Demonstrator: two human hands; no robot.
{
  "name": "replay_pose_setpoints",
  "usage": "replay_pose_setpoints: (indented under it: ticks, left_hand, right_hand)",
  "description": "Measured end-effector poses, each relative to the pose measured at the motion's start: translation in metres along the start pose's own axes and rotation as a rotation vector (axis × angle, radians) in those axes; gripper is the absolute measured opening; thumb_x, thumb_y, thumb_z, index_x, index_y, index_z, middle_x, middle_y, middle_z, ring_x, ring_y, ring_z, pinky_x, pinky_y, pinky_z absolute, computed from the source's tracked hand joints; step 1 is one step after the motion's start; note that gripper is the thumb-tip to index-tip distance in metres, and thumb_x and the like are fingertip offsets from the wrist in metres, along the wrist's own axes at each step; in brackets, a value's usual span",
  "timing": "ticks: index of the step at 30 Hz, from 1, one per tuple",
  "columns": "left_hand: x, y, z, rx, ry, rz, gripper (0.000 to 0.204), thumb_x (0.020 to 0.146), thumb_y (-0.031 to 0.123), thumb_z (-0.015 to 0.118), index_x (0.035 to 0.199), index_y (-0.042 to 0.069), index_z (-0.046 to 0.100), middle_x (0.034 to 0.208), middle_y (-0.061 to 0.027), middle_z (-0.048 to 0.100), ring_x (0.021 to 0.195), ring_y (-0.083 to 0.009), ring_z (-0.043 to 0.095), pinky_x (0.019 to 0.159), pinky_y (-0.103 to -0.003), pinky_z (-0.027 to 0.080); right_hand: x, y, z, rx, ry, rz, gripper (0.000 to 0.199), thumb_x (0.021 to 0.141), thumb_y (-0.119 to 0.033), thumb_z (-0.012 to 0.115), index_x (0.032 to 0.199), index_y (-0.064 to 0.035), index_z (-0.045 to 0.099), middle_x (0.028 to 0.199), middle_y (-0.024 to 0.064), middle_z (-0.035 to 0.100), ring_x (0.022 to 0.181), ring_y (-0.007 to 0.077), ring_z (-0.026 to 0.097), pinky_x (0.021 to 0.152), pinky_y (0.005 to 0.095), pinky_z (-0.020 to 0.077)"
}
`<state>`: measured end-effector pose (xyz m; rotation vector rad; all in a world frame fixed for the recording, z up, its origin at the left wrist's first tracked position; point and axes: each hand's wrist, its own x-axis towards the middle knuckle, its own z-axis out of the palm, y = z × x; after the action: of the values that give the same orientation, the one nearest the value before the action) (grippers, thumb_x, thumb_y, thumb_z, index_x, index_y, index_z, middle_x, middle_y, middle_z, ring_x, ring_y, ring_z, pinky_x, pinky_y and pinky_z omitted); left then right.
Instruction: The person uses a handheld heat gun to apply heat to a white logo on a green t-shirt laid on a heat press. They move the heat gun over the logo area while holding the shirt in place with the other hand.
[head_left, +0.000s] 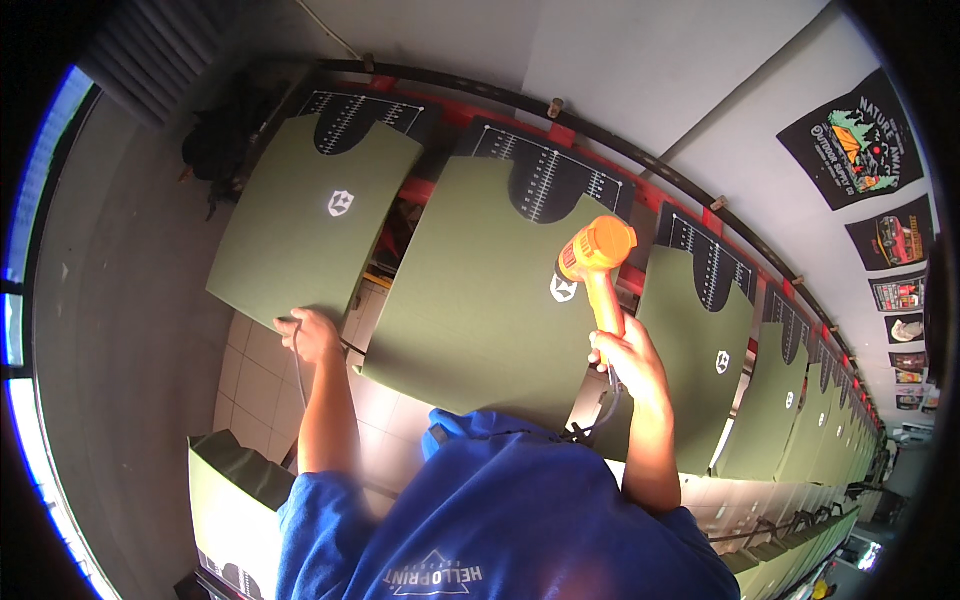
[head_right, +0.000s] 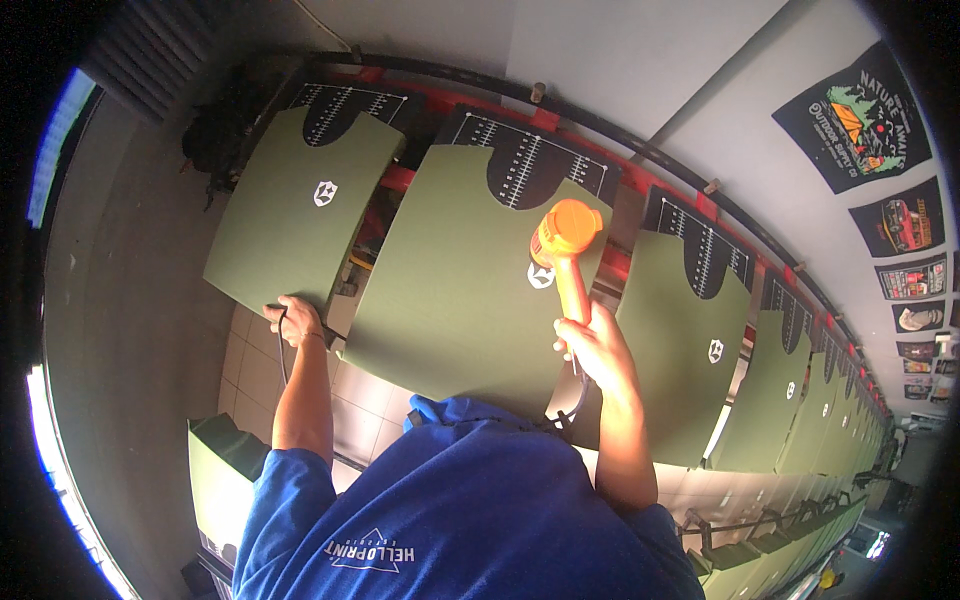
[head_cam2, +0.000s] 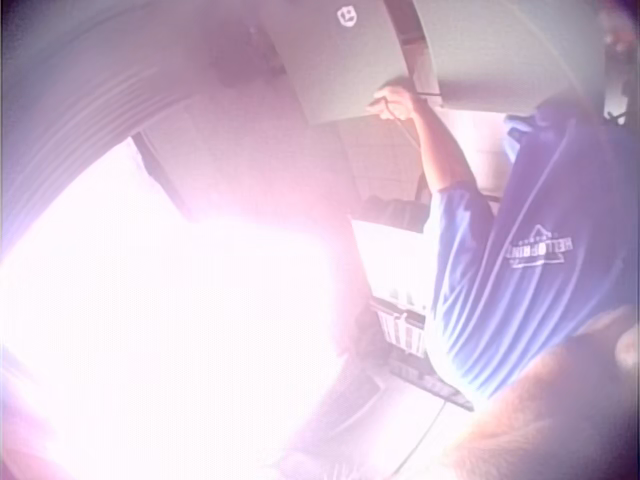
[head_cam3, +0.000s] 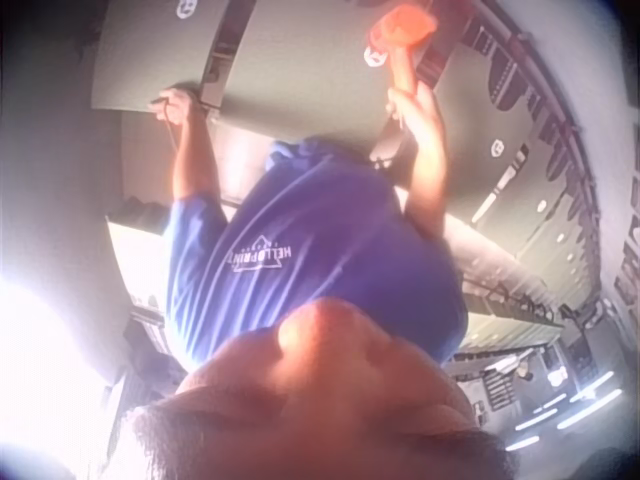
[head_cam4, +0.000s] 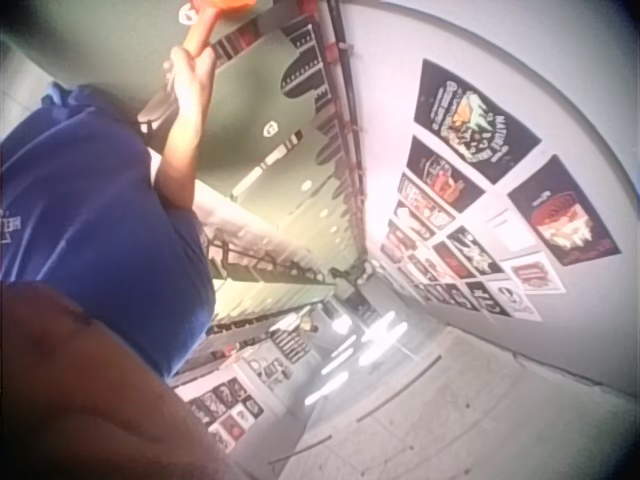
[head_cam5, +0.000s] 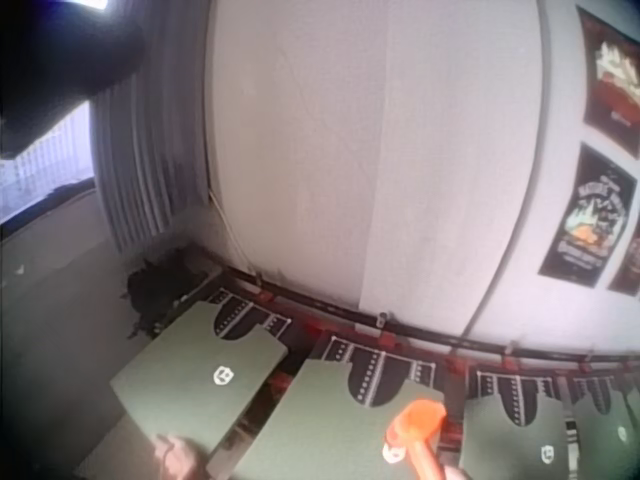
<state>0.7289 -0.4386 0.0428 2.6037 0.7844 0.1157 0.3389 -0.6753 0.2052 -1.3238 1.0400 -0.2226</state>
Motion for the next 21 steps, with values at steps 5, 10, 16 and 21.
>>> replay_pose_setpoints:
  ticks: [5, 10, 16, 21]
  left_hand:
    - [-0.005, 0.003, -0.008, -0.028, -0.022, -0.013, 0.054, 0.095, 0.043, 0.039, 0.141, 0.017, 0.034, 0.122, -0.022, 0.051, 0.105, -0.0395, 0.059, 0.086, -0.05, 0.049]
    - [-0.001, -0.002, -0.004, -0.036, -0.019, 0.011, 0.055, 0.095, 0.044, 0.039, 0.142, 0.016, 0.033, 0.123, -0.0225, 0.05, 0.105, -0.0403, 0.058, 0.086, -0.05, 0.048]
    - [0.003, -0.007, 0.0, -0.057, -0.031, 0.036, 0.056, 0.094, 0.044, 0.039, 0.142, 0.016, 0.032, 0.126, -0.0224, 0.048, 0.107, -0.0404, 0.058, 0.087, -0.05, 0.048]
    - [0.007, -0.009, 0.005, -0.057, -0.039, 0.031, 0.056, 0.095, 0.044, 0.037, 0.143, 0.017, 0.03, 0.127, -0.0213, 0.048, 0.108, -0.0407, 0.056, 0.088, -0.05, 0.047]
  right_hand:
    - [0.007, -0.008, 0.005, -0.001, 0.043, -0.008, 0.022, 0.084, -0.009, 0.06, 0.101, 0.0003, 0.05, 0.077, 0.0009, 0.053, 0.063, 0.01, 0.06, 0.052, 0.0253, 0.0498]
    - [-0.003, -0.009, 0.004, 0.001, -0.043, 0.039, 0.022, 0.084, -0.009, 0.06, 0.102, 0.0007, 0.05, 0.077, 0.0009, 0.053, 0.063, 0.0105, 0.06, 0.052, 0.0251, 0.0501]
    - [-0.028, 0.001, 0.003, 0.002, -0.044, 0.076, 0.024, 0.084, -0.007, 0.06, 0.104, 0.002, 0.051, 0.077, 0.0026, 0.055, 0.062, 0.0113, 0.06, 0.05, 0.0243, 0.0499]
    - [-0.029, 0.004, -0.002, 0.03, 0.007, 0.072, 0.026, 0.084, -0.005, 0.059, 0.108, 0.0017, 0.051, 0.081, 0.0043, 0.057, 0.063, 0.0123, 0.06, 0.051, 0.0257, 0.0501]
